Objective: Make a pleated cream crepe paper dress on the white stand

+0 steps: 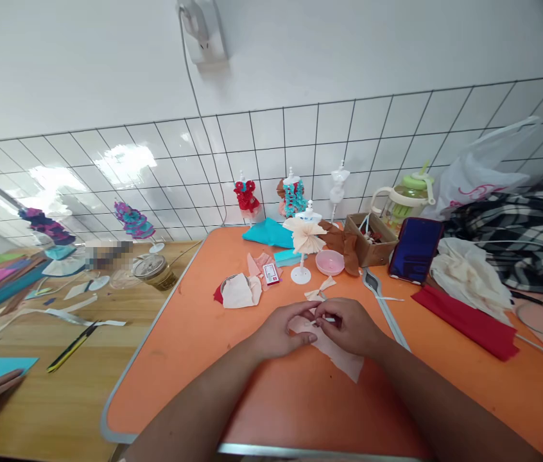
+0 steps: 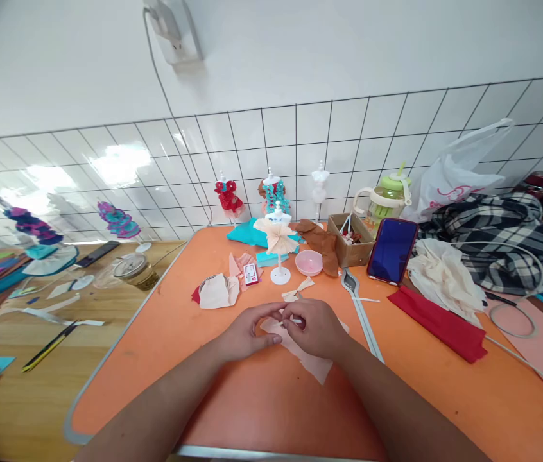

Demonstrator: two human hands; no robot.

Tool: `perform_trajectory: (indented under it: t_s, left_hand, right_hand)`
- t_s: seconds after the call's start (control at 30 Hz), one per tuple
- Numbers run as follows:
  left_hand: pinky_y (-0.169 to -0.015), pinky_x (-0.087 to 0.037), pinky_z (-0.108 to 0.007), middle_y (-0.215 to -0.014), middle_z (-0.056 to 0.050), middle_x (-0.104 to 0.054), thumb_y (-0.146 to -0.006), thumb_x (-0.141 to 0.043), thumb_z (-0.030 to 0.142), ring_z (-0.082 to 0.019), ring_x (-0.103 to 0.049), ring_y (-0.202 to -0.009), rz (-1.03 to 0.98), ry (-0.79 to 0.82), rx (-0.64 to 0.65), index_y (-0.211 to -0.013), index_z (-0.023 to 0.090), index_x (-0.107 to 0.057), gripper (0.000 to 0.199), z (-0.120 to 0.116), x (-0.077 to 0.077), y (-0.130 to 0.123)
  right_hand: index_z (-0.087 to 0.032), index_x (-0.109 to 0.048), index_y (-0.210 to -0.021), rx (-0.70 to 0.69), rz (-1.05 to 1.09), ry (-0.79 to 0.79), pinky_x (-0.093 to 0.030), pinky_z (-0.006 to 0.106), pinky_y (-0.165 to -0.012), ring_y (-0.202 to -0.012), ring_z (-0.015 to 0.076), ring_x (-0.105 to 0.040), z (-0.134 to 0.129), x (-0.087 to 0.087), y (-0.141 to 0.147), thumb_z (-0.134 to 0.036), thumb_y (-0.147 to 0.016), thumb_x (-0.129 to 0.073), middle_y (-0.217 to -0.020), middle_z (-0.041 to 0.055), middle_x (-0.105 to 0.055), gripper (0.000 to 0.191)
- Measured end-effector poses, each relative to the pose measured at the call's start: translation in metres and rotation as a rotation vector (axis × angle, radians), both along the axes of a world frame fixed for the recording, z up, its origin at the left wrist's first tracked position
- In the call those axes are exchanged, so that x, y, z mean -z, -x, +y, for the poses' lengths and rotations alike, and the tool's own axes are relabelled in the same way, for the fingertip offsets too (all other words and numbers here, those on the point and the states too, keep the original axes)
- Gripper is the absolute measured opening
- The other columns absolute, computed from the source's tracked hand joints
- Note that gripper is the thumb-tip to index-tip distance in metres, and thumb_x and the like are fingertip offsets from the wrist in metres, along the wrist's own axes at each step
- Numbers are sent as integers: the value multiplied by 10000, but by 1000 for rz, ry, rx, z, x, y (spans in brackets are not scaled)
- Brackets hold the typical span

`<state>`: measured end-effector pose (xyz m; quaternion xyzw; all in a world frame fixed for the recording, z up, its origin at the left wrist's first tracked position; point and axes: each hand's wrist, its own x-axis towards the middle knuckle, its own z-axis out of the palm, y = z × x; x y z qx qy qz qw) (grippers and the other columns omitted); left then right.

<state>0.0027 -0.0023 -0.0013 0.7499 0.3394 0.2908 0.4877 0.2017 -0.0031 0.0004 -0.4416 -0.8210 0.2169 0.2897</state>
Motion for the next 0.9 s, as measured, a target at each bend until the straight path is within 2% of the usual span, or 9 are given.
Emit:
perform_trajectory:
  t_s: [0.1,0.17,0.23,0.43,0.53,0.67,0.77,0.9]
  left_hand:
    - [-820,-454,-283,-857,-23,-664,-762,-633,278,-150,-606,-809,94,31,-78,-1140,213,-612,384,4,3,0]
    - [-777,-453,-265,-824,-27,-663,-765,-622,289,-148,-599,-785,135,37,-120,-965,189,-688,233,6,2,0]
    - [-747,-449,-255,-817,-33,-666,-760,-619,290,-150,-595,-777,154,41,-128,-826,170,-698,158,7,0,0]
    - [-725,-423,-251,-799,-8,-640,-763,-562,272,-144,-555,-771,243,4,-83,-767,176,-635,121,4,-1,1]
    - [-687,-411,-247,-762,-2,-620,-728,-554,245,-139,-536,-724,245,98,-36,-731,166,-612,98,3,0,3]
    - [-626,-371,-241,-685,10,-570,-676,-518,175,-128,-499,-657,89,389,58,-698,157,-575,64,6,2,5]
    - [-672,-362,-263,-631,1,-531,-637,-491,140,-136,-491,-657,-173,603,114,-655,146,-544,57,7,4,0]
    - [-674,-366,-294,-537,28,-374,-600,-450,191,-128,-429,-569,-379,754,152,-587,169,-435,30,4,4,-9]
  right_hand:
    - [-195,-619,-715,-24,8,68,-322,211,-525,-556,100,-467,3,-2,-6,-152,-732,-512,-639,-15,-594,117]
    - [-194,-626,-722,-21,11,100,-325,208,-524,-559,101,-465,6,-1,-9,-156,-732,-509,-637,-15,-588,124]
    - [-192,-631,-722,-21,15,125,-327,206,-523,-566,103,-465,8,0,-11,-162,-732,-505,-629,-14,-574,130]
    - [-189,-631,-718,-57,-29,158,-330,208,-523,-566,106,-472,11,0,-11,-155,-724,-499,-644,-9,-597,137]
    - [-206,-637,-718,-74,-113,103,-334,226,-553,-577,115,-492,11,-4,-13,-153,-733,-501,-657,-13,-623,147]
    - [-230,-659,-733,-89,-152,38,-351,246,-590,-621,138,-529,12,-13,-17,-184,-774,-504,-665,-8,-643,167]
    - [-240,-671,-745,-105,-134,43,-359,245,-582,-617,138,-546,12,-23,-18,-214,-795,-508,-681,-5,-658,173]
    - [-234,-672,-760,-86,-119,38,-382,243,-593,-662,146,-577,15,-31,-19,-237,-807,-502,-731,6,-676,177]
